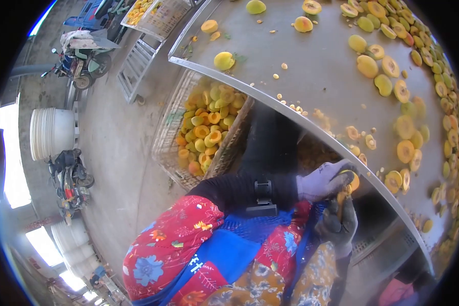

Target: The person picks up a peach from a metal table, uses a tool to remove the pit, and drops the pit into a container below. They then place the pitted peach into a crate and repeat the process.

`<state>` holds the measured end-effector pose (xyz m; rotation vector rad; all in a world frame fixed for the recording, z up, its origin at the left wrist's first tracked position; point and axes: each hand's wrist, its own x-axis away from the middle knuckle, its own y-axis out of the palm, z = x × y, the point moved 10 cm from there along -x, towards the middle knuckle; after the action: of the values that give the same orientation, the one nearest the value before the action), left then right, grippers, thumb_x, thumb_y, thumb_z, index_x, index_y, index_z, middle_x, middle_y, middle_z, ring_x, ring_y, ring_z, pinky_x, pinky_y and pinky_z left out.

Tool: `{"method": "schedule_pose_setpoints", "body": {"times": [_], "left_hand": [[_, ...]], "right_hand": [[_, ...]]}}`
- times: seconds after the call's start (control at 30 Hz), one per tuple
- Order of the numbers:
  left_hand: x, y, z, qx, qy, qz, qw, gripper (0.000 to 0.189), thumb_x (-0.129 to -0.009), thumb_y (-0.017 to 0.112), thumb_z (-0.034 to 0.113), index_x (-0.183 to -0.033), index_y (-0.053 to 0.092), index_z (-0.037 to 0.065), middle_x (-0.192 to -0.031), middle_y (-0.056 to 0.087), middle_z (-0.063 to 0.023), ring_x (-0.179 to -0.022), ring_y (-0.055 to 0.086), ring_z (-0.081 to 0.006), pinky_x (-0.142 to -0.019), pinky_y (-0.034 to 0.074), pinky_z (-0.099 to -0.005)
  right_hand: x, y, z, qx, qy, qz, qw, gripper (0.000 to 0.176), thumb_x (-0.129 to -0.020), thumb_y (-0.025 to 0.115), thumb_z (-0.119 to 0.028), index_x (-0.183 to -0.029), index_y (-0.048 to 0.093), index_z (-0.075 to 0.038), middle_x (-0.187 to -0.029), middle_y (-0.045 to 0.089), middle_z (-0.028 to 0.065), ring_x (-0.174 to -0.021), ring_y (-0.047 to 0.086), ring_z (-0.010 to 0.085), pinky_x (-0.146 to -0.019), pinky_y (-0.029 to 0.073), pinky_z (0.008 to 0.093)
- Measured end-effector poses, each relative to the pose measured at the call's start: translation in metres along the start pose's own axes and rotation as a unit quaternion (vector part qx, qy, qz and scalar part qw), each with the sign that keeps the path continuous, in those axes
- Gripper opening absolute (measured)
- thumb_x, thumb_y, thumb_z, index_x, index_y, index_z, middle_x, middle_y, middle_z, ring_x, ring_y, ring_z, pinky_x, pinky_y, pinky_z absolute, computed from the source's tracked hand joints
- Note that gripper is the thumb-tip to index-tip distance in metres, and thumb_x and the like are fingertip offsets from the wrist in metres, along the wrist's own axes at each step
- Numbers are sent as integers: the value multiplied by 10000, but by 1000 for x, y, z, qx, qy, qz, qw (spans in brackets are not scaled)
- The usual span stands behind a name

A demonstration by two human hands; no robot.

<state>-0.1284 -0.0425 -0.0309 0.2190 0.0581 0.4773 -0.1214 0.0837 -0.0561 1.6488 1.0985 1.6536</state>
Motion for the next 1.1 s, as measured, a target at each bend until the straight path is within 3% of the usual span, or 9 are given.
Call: {"method": "schedule_pose_setpoints", "body": {"times": [0.2, 0.3, 0.4, 0.47, 0.53, 0.63, 0.8, 0.97, 1.1], "left_hand": [[26, -59, -5, 11, -65, 217, 974, 314, -1028, 523, 256, -1234, 522, 19, -1031, 668, -166, -914, 640, -180, -803, 513, -368], [62, -140, 56, -285, -58, 294, 911, 302, -1013, 543, 221, -1233, 529, 16, -1000, 666, -234, -916, 671, -300, -765, 524, -399], [98, -203, 93, -607, -208, 294, 708, 479, -941, 645, 312, -1286, 521, 4, -1320, 525, -287, -1173, 560, -423, -937, 481, -470], [82, -183, 114, -860, -104, 252, 431, 540, -918, 663, 343, -1310, 511, 6, -1339, 484, -304, -1172, 543, -440, -944, 480, -477], [18, -140, 116, -721, -26, 185, 667, 542, -908, 670, 340, -1315, 519, 16, -1311, 524, -268, -1146, 569, -409, -915, 499, -460], [-77, -15, 101, -604, 87, 29, 792, 327, -913, 660, 270, -1158, 639, 54, -1097, 651, -168, -1015, 632, -366, -862, 518, -438], [-156, 138, -13, -601, 86, -267, 749, 428, -859, 701, 298, -1206, 554, 97, -1116, 619, -189, -1032, 634, -356, -852, 518, -441], [-158, 116, -25, -317, 3, -238, 918, 459, -830, 716, 240, -1211, 532, 62, -1152, 625, -160, -960, 662, -284, -854, 519, -405], [-112, 76, 21, 49, -213, -183, 958, 444, -868, 684, 184, -1253, 519, 36, -1143, 596, -71, -964, 608, -162, -852, 514, -306]], "right_hand": [[-12, 19, 7, 21, -10, -92, 995, 446, -1064, 324, -491, -1009, 519, -94, -532, 400, 4, -355, 348, 151, -411, 337, 320], [-5, 12, 4, -57, 19, -75, 995, 443, -1061, 350, -494, -998, 526, -93, -514, 331, -39, -336, 288, 100, -367, 273, 266], [1, -10, 9, -92, 57, 9, 994, 417, -1045, 441, -469, -950, 535, -74, -553, 412, -3, -347, 321, 90, -323, 284, 238], [4, -23, 8, -88, 55, 49, 993, 411, -1044, 451, -457, -936, 529, -68, -563, 425, 5, -356, 339, 101, -322, 293, 238], [3, -28, 2, -73, 40, 56, 995, 396, -1044, 466, -439, -920, 527, -68, -565, 423, 4, -361, 345, 101, -324, 296, 236], [13, -24, -11, 1, -1, 84, 996, 373, -1043, 485, -412, -900, 524, -70, -579, 427, -3, -367, 352, 92, -326, 298, 235], [45, -28, -38, 104, -111, 167, 974, 325, -1048, 496, -366, -894, 531, -82, -603, 440, -17, -429, 383, 64, -380, 319, 226], [83, -29, -71, 245, -191, 291, 905, 238, -1043, 516, -288, -957, 557, -69, -596, 473, -4, -513, 445, 80, -472, 381, 255], [100, 25, -117, 569, -365, 295, 675, 131, -985, 572, -158, -998, 537, -33, -651, 581, 150, -551, 613, 294, -521, 465, 400]]}}
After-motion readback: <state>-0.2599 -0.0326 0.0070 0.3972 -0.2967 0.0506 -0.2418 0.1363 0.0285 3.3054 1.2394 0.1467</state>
